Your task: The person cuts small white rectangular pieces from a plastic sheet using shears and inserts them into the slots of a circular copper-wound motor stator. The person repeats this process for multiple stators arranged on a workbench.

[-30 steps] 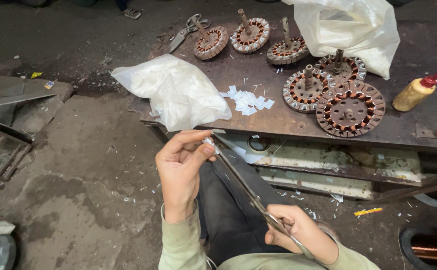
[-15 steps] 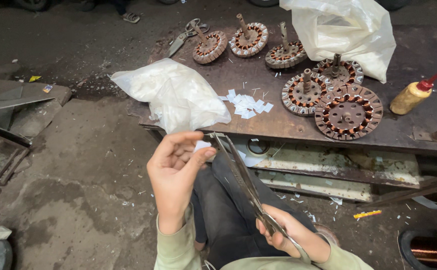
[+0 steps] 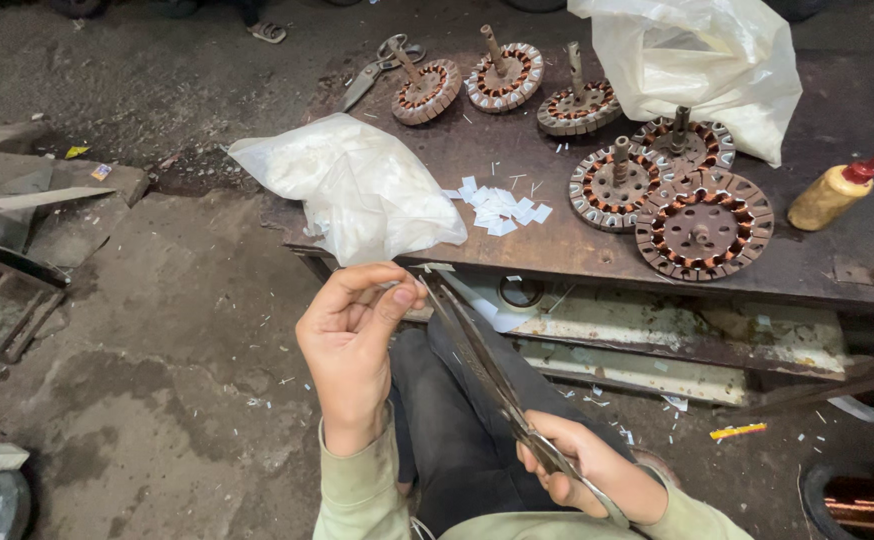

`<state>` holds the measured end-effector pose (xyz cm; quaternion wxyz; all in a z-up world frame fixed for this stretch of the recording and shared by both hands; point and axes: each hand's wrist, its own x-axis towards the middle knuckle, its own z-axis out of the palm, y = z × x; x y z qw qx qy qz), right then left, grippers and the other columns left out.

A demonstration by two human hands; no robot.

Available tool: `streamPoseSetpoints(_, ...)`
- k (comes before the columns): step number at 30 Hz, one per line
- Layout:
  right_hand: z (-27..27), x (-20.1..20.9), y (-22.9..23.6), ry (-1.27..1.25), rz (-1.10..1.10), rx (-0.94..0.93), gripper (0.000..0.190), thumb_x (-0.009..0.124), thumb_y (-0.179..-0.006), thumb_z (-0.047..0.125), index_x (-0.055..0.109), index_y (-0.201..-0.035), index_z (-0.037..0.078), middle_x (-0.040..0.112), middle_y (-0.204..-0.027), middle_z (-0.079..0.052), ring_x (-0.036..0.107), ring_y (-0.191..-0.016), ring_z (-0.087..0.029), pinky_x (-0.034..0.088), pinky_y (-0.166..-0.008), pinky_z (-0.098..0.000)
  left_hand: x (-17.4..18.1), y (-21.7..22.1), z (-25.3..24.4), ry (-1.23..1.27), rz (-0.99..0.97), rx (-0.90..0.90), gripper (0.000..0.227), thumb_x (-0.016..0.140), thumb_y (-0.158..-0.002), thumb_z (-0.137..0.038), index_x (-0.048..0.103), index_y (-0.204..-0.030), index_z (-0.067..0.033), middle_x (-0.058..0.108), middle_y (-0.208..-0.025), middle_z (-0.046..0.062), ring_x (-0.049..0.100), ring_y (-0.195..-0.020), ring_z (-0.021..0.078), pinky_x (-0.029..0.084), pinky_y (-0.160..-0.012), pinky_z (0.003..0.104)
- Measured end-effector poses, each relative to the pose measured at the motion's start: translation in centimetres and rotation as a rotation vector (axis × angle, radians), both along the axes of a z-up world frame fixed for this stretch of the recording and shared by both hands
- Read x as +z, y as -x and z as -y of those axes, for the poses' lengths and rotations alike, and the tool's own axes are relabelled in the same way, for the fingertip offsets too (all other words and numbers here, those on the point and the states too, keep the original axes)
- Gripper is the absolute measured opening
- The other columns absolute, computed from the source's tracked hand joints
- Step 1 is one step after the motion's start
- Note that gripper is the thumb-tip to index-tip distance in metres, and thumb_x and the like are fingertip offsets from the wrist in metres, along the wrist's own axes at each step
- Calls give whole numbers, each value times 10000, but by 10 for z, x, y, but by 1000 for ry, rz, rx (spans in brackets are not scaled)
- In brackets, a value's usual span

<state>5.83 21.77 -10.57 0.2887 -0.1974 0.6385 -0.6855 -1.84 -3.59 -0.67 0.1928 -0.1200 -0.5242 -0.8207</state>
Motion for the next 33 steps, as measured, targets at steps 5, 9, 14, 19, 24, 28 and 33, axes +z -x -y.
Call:
streamPoseSetpoints(5, 1, 3, 2, 1, 133, 10, 640, 811, -733, 613, 578, -963, 63, 517, -836, 47, 467, -720, -39, 370, -611, -208, -10, 2, 7, -99, -25, 15, 220, 708, -952, 79, 642, -1162, 79, 727, -1080, 142, 699, -998, 175, 559, -912, 284)
streamPoseSetpoints(9, 2, 5, 6, -30, 243, 26, 387, 816, -737, 301, 573, -934, 73, 522, -782, 53, 476, -648, -33, 368, -556, -205, -16, 5, 6, -140, -7, -51, 231, 709, -968, 67, 667, -1194, 94, 725, -1087, 139, 686, -958, 174, 556, -860, 295)
streamPoseSetpoints(14, 4, 0, 12, 13, 135, -5, 441, 818, -815, 415, 572, -918, 63, 526, -789, 43, 472, -692, -39, 353, -584, -220, -19, 3, -2, -153, 21, -124, 317, 734, -927, 49, 668, -1236, 67, 731, -1085, 136, 692, -943, 170, 563, -809, 295)
streamPoseSetpoints(19, -6, -6, 9, 36, -77, 4, 617, 803, -817, 618, 550, -862, 58, 478, -760, 57, 392, -685, -48, 310, -567, -244, -21, 1, -5, -108, -43, -88, 279, 757, -938, 49, 674, -1203, 72, 709, -1173, 137, 688, -1001, 171, 578, -860, 311)
streamPoseSetpoints(24, -11, -8, 6, 50, 80, -46, 813, 639, -737, 818, 588, -845, 14, 589, -675, 10, 390, -490, -35, 278, -442, -209, -28, 5, -11, -155, -41, -70, 267, 748, -938, 54, 671, -1193, 69, 705, -1200, 134, 678, -1046, 171, 550, -911, 297)
streamPoseSetpoints(28, -13, -4, 1, 87, 128, -31, 929, 577, -706, 904, 578, -852, -14, 530, -596, 12, 371, -422, -30, 251, -399, -202, -34, 8, -17, -209, -34, -76, 263, 734, -937, 64, 664, -1190, 70, 697, -1202, 127, 671, -1076, 171, 541, -959, 298)
streamPoseSetpoints(33, -3, -10, -3, 81, -143, -71, 534, 715, -969, 480, 518, -833, 3, 478, -663, -10, 431, -558, -48, 379, -501, -242, -38, 10, -20, -227, -23, -72, 267, 725, -950, 71, 665, -1210, 72, 692, -1182, 120, 660, -1034, 160, 535, -913, 290)
